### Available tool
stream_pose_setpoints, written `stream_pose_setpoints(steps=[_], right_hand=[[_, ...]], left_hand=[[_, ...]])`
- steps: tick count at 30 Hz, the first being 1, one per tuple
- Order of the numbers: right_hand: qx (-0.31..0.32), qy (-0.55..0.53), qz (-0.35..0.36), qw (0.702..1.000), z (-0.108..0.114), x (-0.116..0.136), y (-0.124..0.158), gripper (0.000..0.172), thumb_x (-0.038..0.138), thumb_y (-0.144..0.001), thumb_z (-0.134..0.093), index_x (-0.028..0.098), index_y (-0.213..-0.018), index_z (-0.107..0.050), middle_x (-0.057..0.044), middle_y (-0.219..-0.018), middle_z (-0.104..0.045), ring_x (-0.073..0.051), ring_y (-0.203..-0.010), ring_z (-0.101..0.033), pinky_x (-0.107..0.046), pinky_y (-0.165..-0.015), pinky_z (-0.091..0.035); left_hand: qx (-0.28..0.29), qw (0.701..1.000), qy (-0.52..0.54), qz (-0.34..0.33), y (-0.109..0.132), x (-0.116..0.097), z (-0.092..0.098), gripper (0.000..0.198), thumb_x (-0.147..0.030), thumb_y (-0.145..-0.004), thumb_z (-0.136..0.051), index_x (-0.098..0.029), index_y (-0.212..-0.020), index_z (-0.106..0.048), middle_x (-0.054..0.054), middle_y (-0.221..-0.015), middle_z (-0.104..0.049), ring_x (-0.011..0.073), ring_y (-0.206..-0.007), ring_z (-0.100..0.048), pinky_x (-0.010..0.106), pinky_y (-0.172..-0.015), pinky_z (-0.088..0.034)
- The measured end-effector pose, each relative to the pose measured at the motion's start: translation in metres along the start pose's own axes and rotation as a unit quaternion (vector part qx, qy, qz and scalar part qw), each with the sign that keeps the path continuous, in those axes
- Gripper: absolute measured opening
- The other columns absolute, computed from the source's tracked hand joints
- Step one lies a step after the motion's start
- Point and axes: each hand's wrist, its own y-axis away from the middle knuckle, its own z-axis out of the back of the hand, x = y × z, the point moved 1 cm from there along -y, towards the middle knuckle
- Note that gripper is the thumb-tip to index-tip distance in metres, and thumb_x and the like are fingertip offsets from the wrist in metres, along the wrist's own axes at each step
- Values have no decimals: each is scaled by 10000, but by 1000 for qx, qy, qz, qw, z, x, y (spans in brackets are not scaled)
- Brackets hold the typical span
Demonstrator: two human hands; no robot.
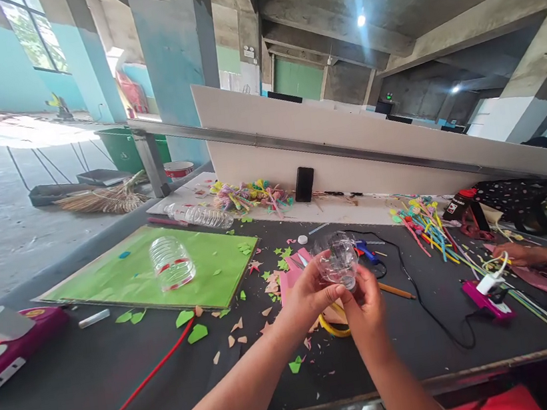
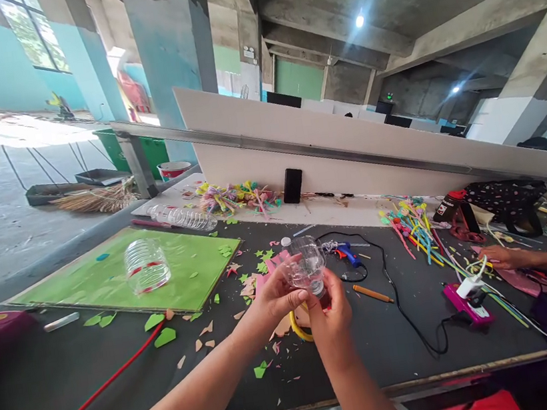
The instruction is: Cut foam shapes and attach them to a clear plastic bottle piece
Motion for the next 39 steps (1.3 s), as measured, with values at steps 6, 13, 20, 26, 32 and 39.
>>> stream_pose_setpoints(steps=[6, 13, 20, 26, 32, 39], right_hand=[[-20, 164, 96, 982, 4, 12, 5, 497, 433, -795, -704, 183, -1202, -565, -154, -1132, -683, -295, -1024, -652, -466, -888, -518], [84, -87, -22, 992, 7, 32, 4, 449, 410, -844, -661, 242, -1215, -472, -107, -1183, -649, -251, -1079, -629, -427, -922, -495], [123, -333, -168, 920, 14, 39, -3, 315, 495, -918, -527, 221, -1064, -577, -65, -1016, -705, -225, -964, -642, -374, -833, -490], [181, -364, -220, 887, 14, 46, -4, 402, 521, -915, -519, 183, -1083, -657, -82, -1000, -723, -235, -950, -643, -362, -822, -487], [211, -379, -237, 869, 12, 47, -3, 468, 545, -914, -506, 170, -1147, -661, -94, -1008, -716, -228, -918, -639, -339, -785, -490], [225, -414, -210, 857, 6, 38, 0, 463, 566, -890, -533, 173, -1104, -650, -48, -767, -655, -159, -618, -553, -297, -601, -443]], left_hand=[[39, 991, 122, 27, 3, 2, -1, 513, -281, -736, -780, -182, -1206, -599, 103, -1129, -689, 244, -1038, -639, 366, -953, -454], [60, 988, 138, 27, 3, -6, 2, 514, -255, -714, -794, -185, -1196, -628, 84, -1055, -712, 188, -878, -658, 288, -819, -476], [136, 982, 121, 55, 6, -4, 7, 613, -266, -663, -831, -216, -1231, -606, 94, -1156, -686, 246, -1020, -643, 348, -919, -454], [173, 979, 79, 68, 8, -1, 7, 588, -289, -683, -815, -219, -1229, -609, 89, -1161, -665, 249, -1027, -625, 345, -894, -467], [177, 980, 62, 62, 8, -5, 6, 583, -311, -688, -812, -203, -1225, -613, 79, -1088, -661, 206, -935, -624, 295, -819, -488], [173, 979, 70, 77, 8, -3, 5, 763, -370, -724, -785, -198, -1392, -460, 48, -782, -670, 156, -634, -624, 266, -620, -479]])
